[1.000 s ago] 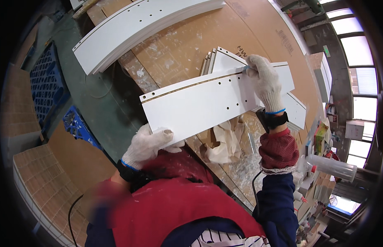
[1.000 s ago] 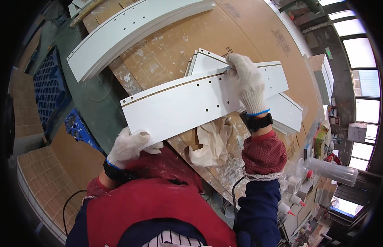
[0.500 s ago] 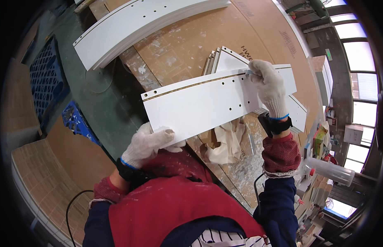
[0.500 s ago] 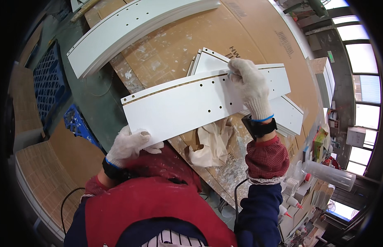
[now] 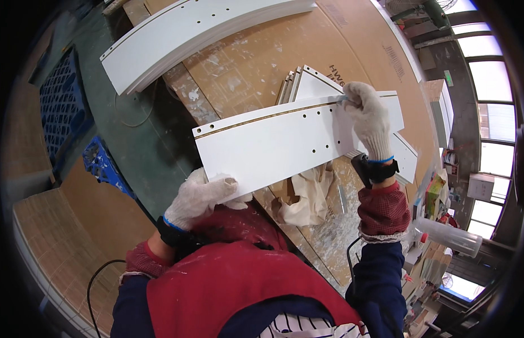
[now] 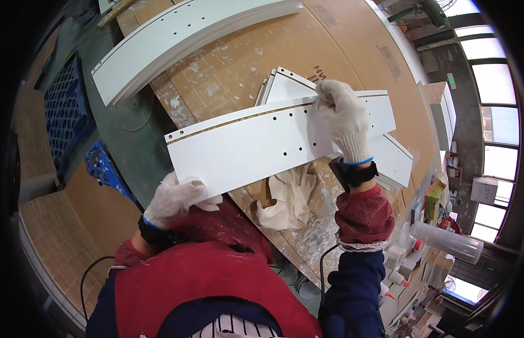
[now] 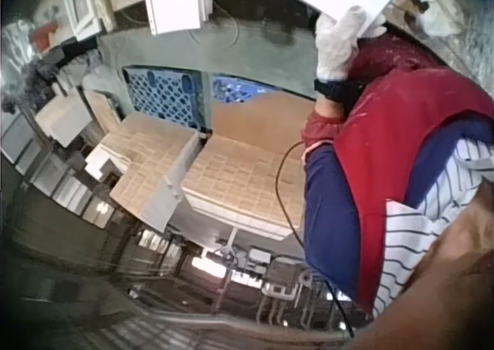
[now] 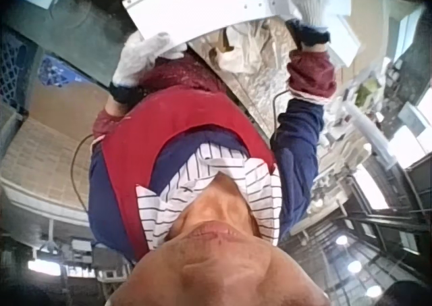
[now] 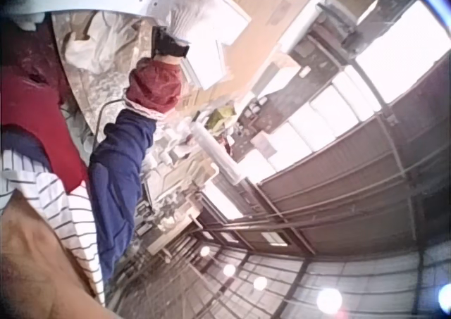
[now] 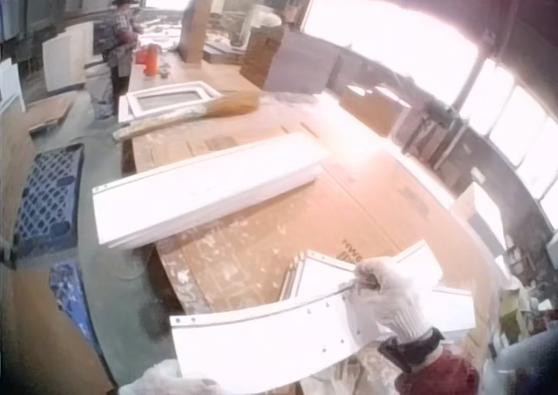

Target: The person cleans white rectangular panels with pre-drilled holes using a cloth and a small blue tool. They wipe the surfaces and edges of the panels, occasionally flipping them over to clean both sides, and place them back on the workbench.

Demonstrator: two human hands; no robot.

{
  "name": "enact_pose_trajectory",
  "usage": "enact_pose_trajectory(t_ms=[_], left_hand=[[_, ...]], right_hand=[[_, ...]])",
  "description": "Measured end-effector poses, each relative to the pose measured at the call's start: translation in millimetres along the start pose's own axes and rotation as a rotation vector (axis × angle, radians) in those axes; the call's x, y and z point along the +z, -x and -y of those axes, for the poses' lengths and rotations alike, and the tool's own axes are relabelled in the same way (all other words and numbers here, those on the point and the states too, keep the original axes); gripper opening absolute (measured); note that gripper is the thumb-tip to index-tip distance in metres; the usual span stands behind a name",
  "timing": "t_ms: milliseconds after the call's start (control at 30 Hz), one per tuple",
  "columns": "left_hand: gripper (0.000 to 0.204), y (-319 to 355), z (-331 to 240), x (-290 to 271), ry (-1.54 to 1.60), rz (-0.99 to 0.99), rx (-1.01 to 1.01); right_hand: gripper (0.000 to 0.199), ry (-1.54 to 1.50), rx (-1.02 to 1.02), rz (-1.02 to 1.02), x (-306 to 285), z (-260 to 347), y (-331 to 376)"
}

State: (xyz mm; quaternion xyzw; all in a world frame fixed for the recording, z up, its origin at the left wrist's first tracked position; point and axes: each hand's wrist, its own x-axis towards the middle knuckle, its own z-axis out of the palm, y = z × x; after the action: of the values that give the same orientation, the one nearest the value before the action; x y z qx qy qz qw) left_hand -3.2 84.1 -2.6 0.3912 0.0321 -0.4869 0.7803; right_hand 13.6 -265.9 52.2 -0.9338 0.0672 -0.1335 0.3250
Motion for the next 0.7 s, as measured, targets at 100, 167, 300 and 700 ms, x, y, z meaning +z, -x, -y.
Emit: enact_pose_trajectory(t_ms=[100,167,300,700], left_hand=[[0.046,1.3,-3.6,1.5,-0.014,0.010,-0.012],[0.045,2.9,-4.0,1.7,-0.015,0.019,-0.018],[0.044,2.0,-4.1,3.5,0.005,0.007,0.005],[0.054,1.1,1.1,1.3,-0.005,-0.043,0.033]], right_hand=[[0.026,0.280,-0.160,-0.029,5.8,7.6,2.8],[0.019,0.404,-0.214,-0.047,-0.8,2.8,-4.2],[0.019,0.106,-0.046,-0.072,3.2,10.0,1.0],[0.022,0.135,-0.171,-0.045,7.8,4.1,8.1]])
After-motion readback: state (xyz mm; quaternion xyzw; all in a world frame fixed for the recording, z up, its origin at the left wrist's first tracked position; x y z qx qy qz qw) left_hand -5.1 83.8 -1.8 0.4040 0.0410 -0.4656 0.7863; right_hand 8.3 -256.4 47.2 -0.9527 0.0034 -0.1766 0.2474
